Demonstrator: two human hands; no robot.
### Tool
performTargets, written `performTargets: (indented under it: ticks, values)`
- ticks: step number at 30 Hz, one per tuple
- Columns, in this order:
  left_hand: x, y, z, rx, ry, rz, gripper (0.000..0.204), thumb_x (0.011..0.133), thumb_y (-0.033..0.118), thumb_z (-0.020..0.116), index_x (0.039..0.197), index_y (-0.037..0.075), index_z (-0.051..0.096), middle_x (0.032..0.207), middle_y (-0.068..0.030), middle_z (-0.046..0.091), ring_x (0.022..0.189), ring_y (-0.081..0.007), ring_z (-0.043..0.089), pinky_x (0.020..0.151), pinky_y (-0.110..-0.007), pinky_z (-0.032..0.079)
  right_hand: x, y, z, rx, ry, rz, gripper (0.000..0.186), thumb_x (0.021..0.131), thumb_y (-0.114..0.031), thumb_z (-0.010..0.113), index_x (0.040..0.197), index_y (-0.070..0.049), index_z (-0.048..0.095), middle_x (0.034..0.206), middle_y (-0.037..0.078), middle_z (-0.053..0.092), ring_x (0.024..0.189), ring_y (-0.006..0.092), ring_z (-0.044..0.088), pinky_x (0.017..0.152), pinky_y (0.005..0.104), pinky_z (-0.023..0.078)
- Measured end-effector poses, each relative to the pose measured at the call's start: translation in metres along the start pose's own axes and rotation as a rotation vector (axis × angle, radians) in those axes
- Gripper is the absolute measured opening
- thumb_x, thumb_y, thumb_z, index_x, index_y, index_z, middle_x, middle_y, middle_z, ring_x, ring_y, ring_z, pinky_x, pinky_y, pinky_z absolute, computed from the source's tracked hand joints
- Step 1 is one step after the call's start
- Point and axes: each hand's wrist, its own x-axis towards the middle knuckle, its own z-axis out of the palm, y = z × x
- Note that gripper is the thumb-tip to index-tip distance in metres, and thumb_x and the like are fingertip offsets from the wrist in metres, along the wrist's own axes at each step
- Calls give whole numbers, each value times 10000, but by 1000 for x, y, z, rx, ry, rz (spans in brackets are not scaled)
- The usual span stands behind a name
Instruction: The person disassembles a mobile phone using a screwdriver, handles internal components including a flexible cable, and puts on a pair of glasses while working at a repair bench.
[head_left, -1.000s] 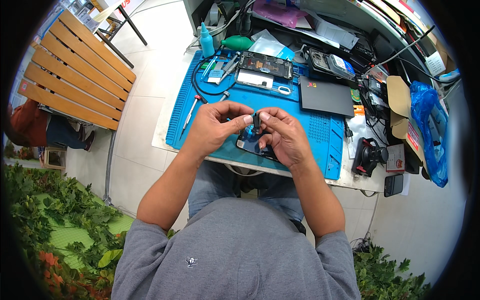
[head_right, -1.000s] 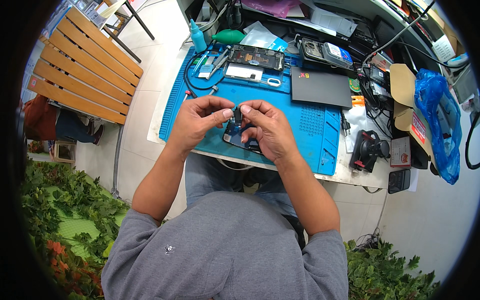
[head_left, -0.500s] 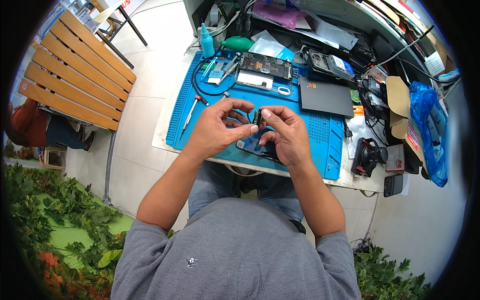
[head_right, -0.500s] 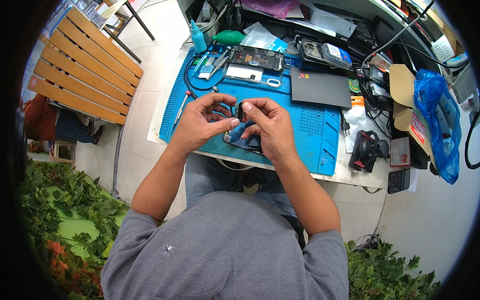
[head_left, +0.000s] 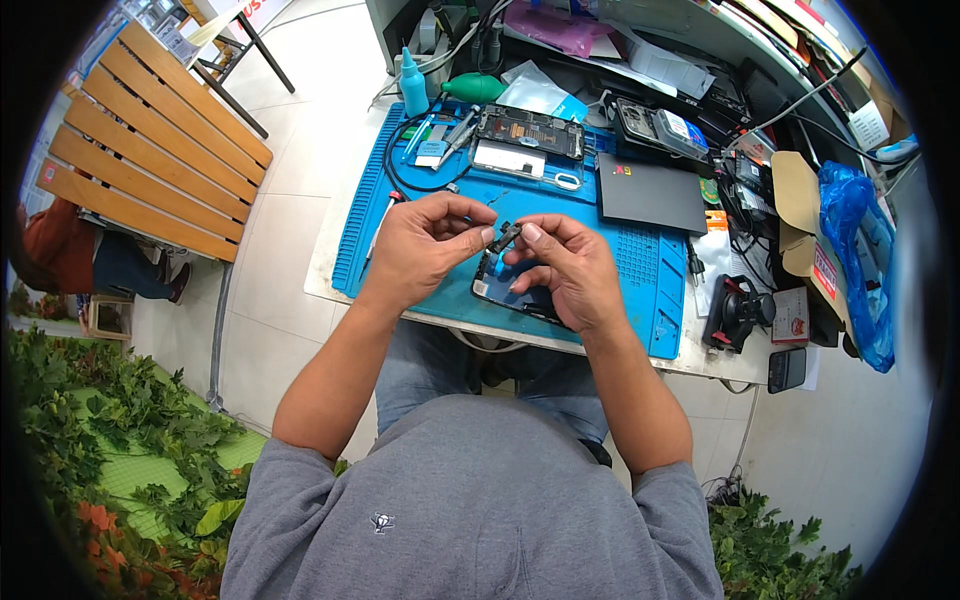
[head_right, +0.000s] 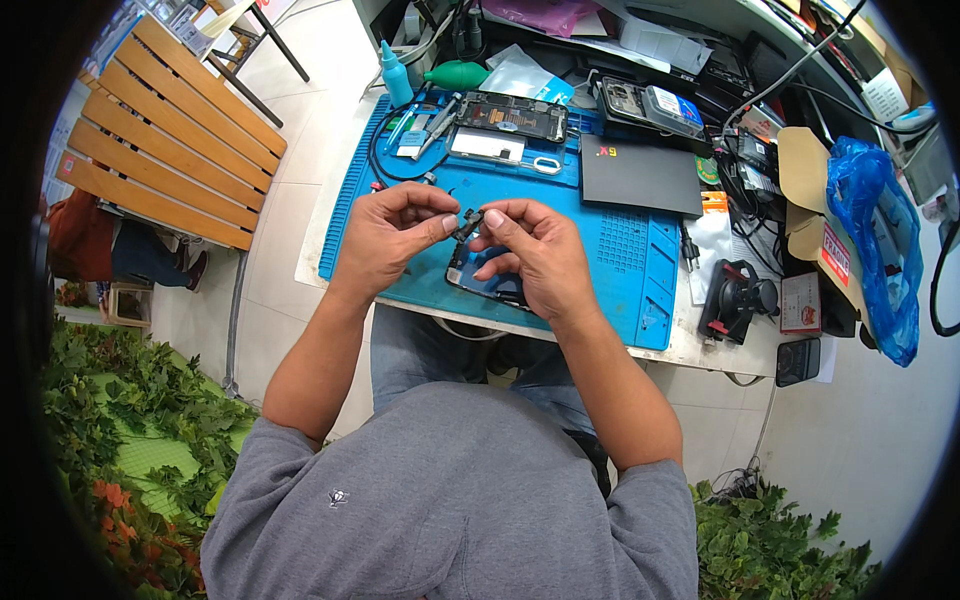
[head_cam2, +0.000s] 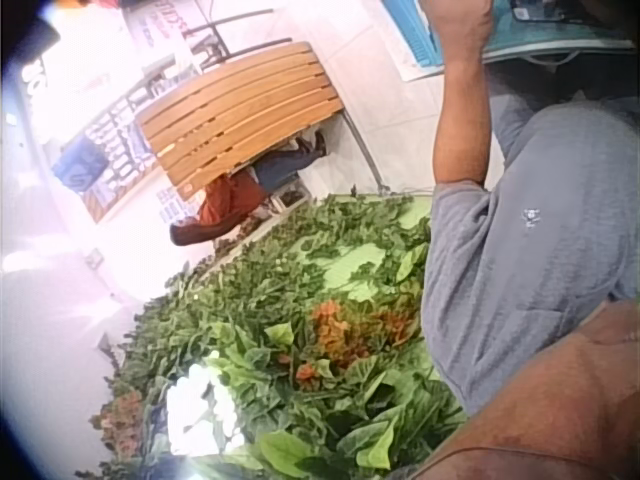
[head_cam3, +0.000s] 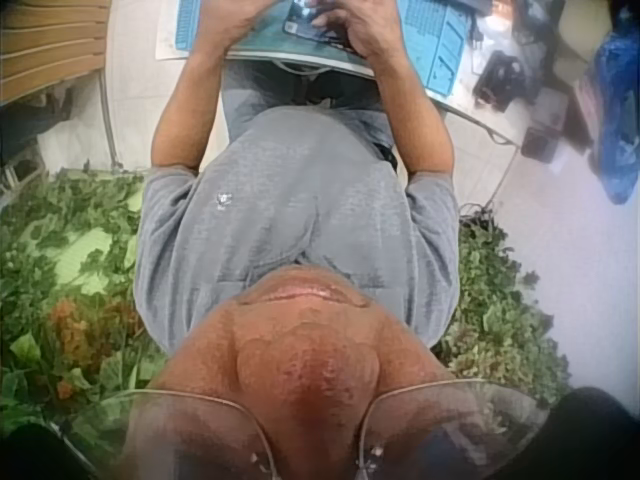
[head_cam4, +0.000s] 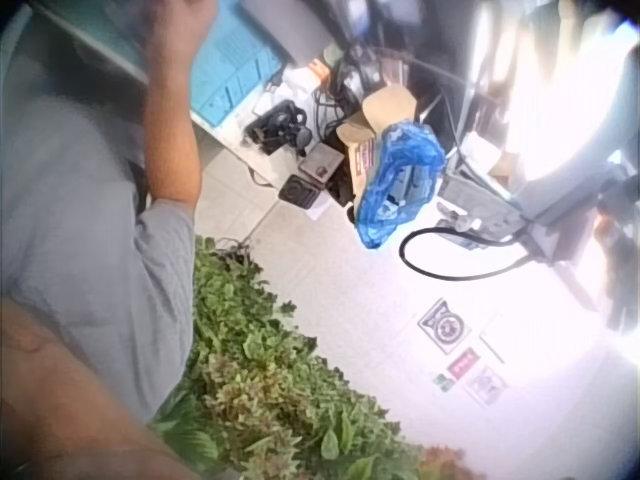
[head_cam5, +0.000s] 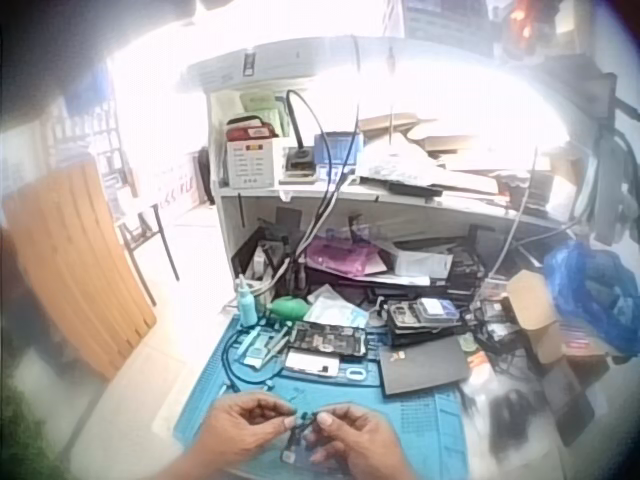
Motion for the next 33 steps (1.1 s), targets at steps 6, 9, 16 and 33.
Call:
performTargets:
  ticks: [6,9,16,33]
  values:
    - [-5,9,9,-24,-24,-77,202,958,53,910,1133,-10,834,1014,-65,836,882,-125,796,836,-254,656,2,5,-1,35,-22,-38,258,1120,-174,738,1224,60,712,1086,134,779,967,186,775,659,319,702]
    - [-7,8,10,92,-21,-18,184,960,58,910,1114,-8,834,1024,-64,829,896,-102,784,817,-239,637,0,4,2,-49,4,-80,237,1123,-162,726,1201,61,703,1060,144,785,948,185,781,658,324,705]
    - [-4,1,8,108,13,124,179,982,47,884,1137,-17,823,1045,-59,811,915,-90,762,814,-240,629,1,2,-3,-39,-84,20,236,1114,-141,724,1203,76,701,1015,156,795,830,228,818,627,332,697]
    - [-3,-16,1,100,79,45,219,1007,90,857,1189,-26,817,1026,-61,815,872,-101,753,745,-249,604,-4,-1,5,63,-73,63,403,1015,-93,857,1352,82,723,1137,156,801,985,223,820,809,314,695]
